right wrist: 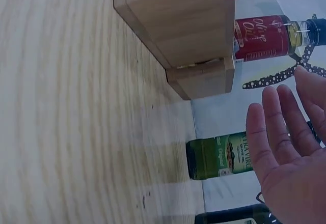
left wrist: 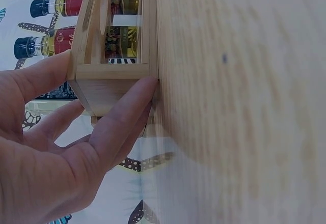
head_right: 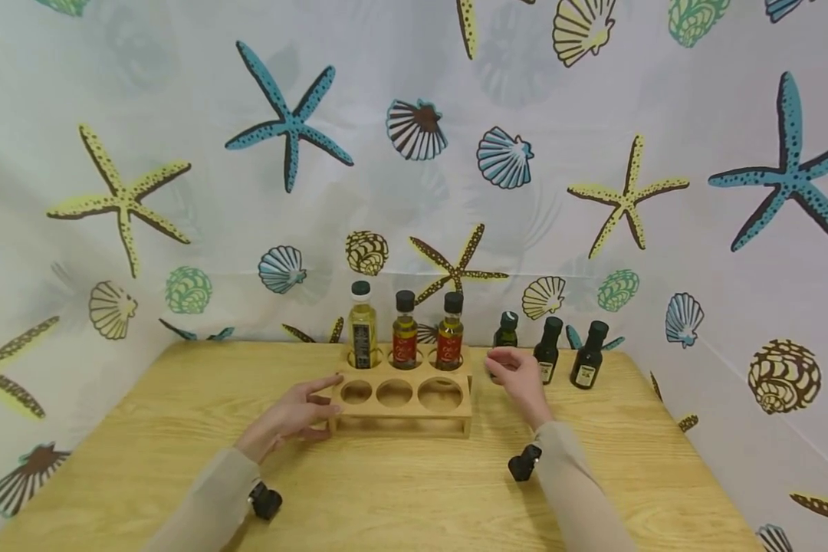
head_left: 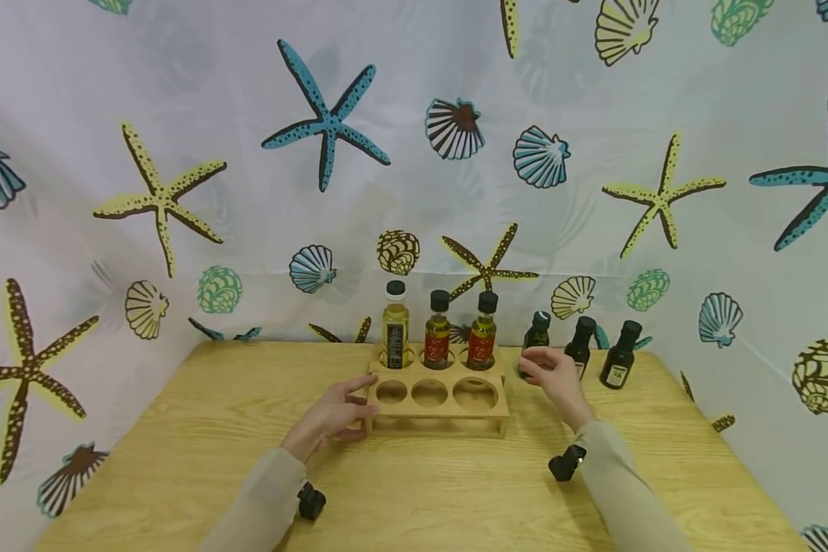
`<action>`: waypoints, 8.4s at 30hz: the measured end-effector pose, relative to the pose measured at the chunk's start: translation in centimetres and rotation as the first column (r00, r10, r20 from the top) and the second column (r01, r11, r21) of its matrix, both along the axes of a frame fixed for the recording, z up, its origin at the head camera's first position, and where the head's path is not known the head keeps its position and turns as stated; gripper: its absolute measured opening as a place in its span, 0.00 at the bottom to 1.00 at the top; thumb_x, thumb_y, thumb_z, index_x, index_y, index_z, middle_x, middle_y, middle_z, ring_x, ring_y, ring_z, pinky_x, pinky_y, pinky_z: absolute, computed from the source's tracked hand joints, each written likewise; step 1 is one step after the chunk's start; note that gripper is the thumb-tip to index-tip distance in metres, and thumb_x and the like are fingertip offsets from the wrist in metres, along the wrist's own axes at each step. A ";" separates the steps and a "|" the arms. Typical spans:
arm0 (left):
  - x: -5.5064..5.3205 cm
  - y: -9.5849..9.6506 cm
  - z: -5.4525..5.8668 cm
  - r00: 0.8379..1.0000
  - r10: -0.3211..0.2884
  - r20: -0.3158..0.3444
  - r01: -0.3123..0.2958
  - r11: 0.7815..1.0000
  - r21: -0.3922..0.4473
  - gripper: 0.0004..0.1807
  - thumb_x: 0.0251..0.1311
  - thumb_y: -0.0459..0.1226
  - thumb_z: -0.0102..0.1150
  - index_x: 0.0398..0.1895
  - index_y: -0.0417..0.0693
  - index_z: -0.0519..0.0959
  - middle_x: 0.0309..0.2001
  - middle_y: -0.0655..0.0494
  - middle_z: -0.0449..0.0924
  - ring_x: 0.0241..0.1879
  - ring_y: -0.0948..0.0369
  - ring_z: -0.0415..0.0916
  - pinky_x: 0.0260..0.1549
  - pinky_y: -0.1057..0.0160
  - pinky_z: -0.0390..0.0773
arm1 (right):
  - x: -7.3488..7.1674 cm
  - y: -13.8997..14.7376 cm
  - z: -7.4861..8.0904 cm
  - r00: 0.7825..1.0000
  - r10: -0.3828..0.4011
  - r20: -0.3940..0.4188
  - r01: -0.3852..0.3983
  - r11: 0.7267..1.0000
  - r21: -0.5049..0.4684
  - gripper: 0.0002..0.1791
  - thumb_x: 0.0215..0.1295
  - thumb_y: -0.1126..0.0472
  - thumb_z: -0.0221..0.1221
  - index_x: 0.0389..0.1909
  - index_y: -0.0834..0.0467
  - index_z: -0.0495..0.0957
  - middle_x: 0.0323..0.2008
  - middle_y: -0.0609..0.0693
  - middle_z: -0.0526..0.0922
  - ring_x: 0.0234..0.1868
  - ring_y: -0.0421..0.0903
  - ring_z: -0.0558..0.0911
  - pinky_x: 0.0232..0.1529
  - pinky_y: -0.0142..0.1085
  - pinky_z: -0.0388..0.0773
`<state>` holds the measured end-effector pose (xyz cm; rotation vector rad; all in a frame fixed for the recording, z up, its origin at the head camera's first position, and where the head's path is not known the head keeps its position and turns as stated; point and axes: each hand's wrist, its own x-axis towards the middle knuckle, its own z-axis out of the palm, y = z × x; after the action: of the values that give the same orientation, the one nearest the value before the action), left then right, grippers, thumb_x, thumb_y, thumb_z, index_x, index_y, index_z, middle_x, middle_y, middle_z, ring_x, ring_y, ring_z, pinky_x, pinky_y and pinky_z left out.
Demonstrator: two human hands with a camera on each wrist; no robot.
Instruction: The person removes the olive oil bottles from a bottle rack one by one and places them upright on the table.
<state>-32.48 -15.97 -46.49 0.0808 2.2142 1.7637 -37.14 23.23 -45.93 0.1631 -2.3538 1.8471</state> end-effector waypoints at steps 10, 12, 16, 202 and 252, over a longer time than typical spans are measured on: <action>0.2 0.0 0.3 1.000 -0.007 0.002 0.007 1.000 0.001 0.36 0.66 0.33 0.59 0.76 0.57 0.60 0.69 0.30 0.59 0.61 0.43 0.72 0.47 0.46 0.82 | 0.0 -1.5 0.4 0.999 0.037 0.024 -0.035 0.998 -0.047 0.20 0.68 0.58 0.61 0.56 0.64 0.76 0.54 0.62 0.80 0.49 0.48 0.82 0.50 0.42 0.83; 0.2 0.0 0.3 1.000 -0.005 0.006 0.005 1.000 0.003 0.36 0.66 0.33 0.59 0.76 0.57 0.60 0.69 0.30 0.58 0.61 0.43 0.72 0.47 0.46 0.82 | 0.0 -1.9 0.5 0.999 0.041 0.027 -0.039 0.998 -0.051 0.20 0.69 0.57 0.61 0.57 0.63 0.76 0.55 0.61 0.79 0.48 0.44 0.82 0.51 0.45 0.82; 0.1 0.1 0.3 1.000 -0.002 0.017 0.002 1.000 0.004 0.37 0.66 0.33 0.59 0.76 0.58 0.59 0.70 0.30 0.58 0.63 0.41 0.69 0.48 0.46 0.82 | -0.4 -2.7 0.9 0.999 0.045 0.018 -0.044 0.997 -0.057 0.21 0.69 0.56 0.61 0.59 0.62 0.76 0.57 0.60 0.78 0.50 0.45 0.81 0.54 0.49 0.81; 0.3 -0.3 0.4 1.000 -0.026 0.002 0.026 1.000 0.004 0.35 0.67 0.33 0.58 0.75 0.57 0.61 0.69 0.31 0.60 0.61 0.43 0.72 0.45 0.49 0.84 | 0.7 3.8 1.5 0.999 0.043 0.015 -0.044 0.997 0.069 0.42 0.68 0.51 0.62 0.77 0.53 0.53 0.73 0.65 0.60 0.70 0.62 0.66 0.65 0.58 0.68; -0.1 -0.3 -0.1 1.000 -0.024 0.000 0.024 1.000 -0.011 0.35 0.67 0.35 0.59 0.75 0.60 0.61 0.69 0.33 0.60 0.62 0.44 0.72 0.45 0.49 0.84 | 1.3 5.5 1.0 0.992 0.100 0.083 -0.107 0.990 0.095 0.45 0.70 0.52 0.59 0.78 0.58 0.45 0.73 0.68 0.56 0.72 0.65 0.60 0.70 0.60 0.59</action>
<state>-32.54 -16.32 -46.63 0.1048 2.2139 1.7394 -35.83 28.70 -44.92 0.2325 -2.5374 1.8134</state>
